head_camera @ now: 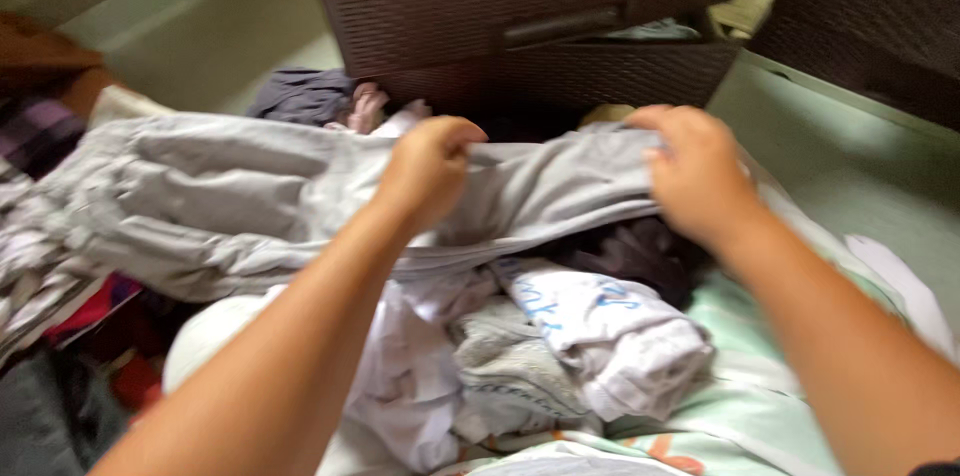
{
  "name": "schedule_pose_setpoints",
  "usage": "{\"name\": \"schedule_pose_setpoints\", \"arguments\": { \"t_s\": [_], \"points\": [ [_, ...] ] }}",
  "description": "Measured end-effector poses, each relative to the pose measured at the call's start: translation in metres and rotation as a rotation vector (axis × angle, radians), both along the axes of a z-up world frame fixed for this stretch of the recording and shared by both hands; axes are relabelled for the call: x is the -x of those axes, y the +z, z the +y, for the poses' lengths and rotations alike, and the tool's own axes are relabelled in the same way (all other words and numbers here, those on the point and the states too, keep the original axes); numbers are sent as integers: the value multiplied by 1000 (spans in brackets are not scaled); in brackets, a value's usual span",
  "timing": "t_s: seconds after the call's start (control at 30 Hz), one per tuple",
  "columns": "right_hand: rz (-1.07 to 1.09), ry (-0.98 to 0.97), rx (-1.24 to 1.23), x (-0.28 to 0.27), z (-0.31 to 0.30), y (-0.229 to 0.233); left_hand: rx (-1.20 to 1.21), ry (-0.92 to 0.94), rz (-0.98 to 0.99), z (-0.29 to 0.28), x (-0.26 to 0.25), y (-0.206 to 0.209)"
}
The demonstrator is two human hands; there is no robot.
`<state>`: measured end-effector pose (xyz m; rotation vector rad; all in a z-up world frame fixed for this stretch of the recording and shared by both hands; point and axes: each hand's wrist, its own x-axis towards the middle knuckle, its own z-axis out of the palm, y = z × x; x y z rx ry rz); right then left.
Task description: The person sorts through a pile of clothing on a low surface, picking up and moving black trousers and a striped shirt before folding them by hand.
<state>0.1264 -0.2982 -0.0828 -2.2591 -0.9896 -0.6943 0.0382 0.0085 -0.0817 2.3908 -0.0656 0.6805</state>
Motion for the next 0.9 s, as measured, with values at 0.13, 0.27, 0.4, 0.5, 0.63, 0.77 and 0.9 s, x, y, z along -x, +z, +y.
{"name": "schedule_pose_setpoints", "arguments": {
  "t_s": [0.13, 0.27, 0.4, 0.5, 0.63, 0.77, 0.9],
  "points": [
    [672, -204, 316, -47, -59, -4, -190, 178, 267, 7, -36, -7],
    [366, -153, 100, -48, -91, 4, -39, 111, 405, 26, -48, -10],
    [452, 66, 114, -14, -96, 3, 356, 273, 71, 62, -39, 5],
    [702, 48, 303, -10, -82, 2, 389, 301, 72, 66, -33, 8],
    [206, 198, 76, -53, -74, 1, 266, 133, -14, 68, -22, 6],
    [651, 191, 332, -119, -73, 0, 330, 147, 27, 76, -13, 16],
    [911, 38, 64, -154, -71, 14, 247, 240, 18, 104, -7, 24]
  ]
}}
